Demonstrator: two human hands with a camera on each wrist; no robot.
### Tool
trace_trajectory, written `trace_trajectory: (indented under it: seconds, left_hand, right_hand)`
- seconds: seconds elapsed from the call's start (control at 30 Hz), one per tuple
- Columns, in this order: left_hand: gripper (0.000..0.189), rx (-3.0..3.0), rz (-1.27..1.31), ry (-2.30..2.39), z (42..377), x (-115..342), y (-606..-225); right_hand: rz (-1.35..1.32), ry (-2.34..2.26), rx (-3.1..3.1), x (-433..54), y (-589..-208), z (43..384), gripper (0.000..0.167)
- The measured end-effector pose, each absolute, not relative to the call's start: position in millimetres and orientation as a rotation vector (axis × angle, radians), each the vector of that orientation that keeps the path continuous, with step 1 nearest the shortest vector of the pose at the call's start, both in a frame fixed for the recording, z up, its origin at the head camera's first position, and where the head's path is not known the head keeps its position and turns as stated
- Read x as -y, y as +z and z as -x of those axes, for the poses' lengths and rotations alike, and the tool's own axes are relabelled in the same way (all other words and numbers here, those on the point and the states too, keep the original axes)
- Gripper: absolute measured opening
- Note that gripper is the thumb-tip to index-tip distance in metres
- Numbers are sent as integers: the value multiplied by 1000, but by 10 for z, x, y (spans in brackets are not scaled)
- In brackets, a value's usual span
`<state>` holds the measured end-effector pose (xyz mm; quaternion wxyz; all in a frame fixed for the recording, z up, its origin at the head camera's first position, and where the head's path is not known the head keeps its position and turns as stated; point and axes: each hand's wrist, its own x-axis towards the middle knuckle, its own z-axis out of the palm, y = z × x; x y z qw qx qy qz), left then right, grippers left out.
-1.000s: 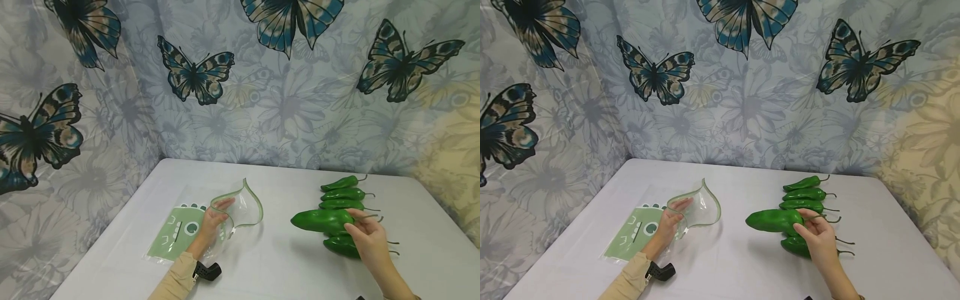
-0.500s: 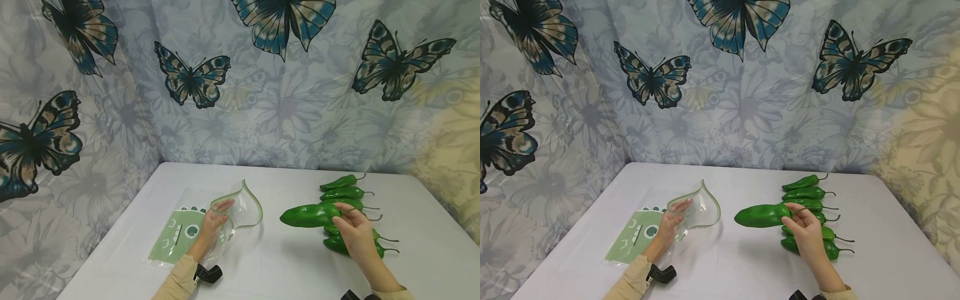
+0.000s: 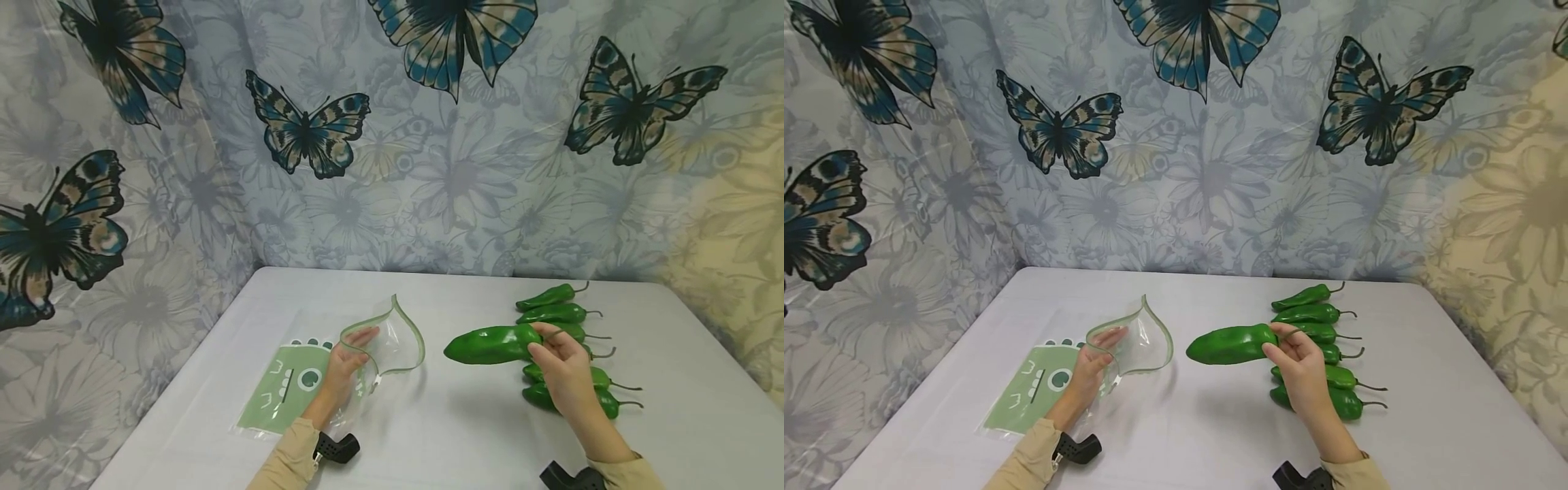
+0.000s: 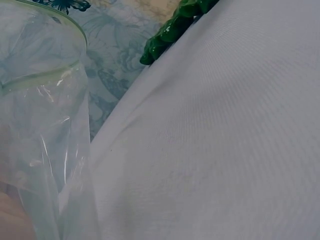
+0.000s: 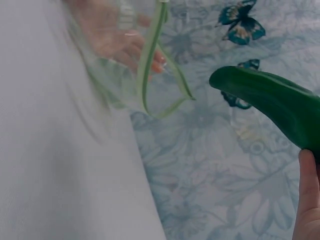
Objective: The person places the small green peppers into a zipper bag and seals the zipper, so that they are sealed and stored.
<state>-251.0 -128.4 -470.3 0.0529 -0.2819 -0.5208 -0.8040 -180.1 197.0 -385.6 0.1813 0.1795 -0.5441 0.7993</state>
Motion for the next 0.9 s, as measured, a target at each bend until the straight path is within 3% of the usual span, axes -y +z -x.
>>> trace_trajectory:
  seconds: [0.37, 0.6, 0.9]
  left_hand:
    - [57, 1591, 829, -2476, 2574, 1259, -4696]
    - [48, 1546, 857, -2460, 2534, 1282, -4690]
    - [52, 1571, 842, -2460, 2529, 1310, -4685]
  right_hand:
    - [-515, 2332, 1505, -1868, -3867, 1943, 30]
    - [-464, 2316, 1533, -1819, -3922, 1978, 32]
    - [-474, 2344, 1573, -1689, -3922, 2045, 30]
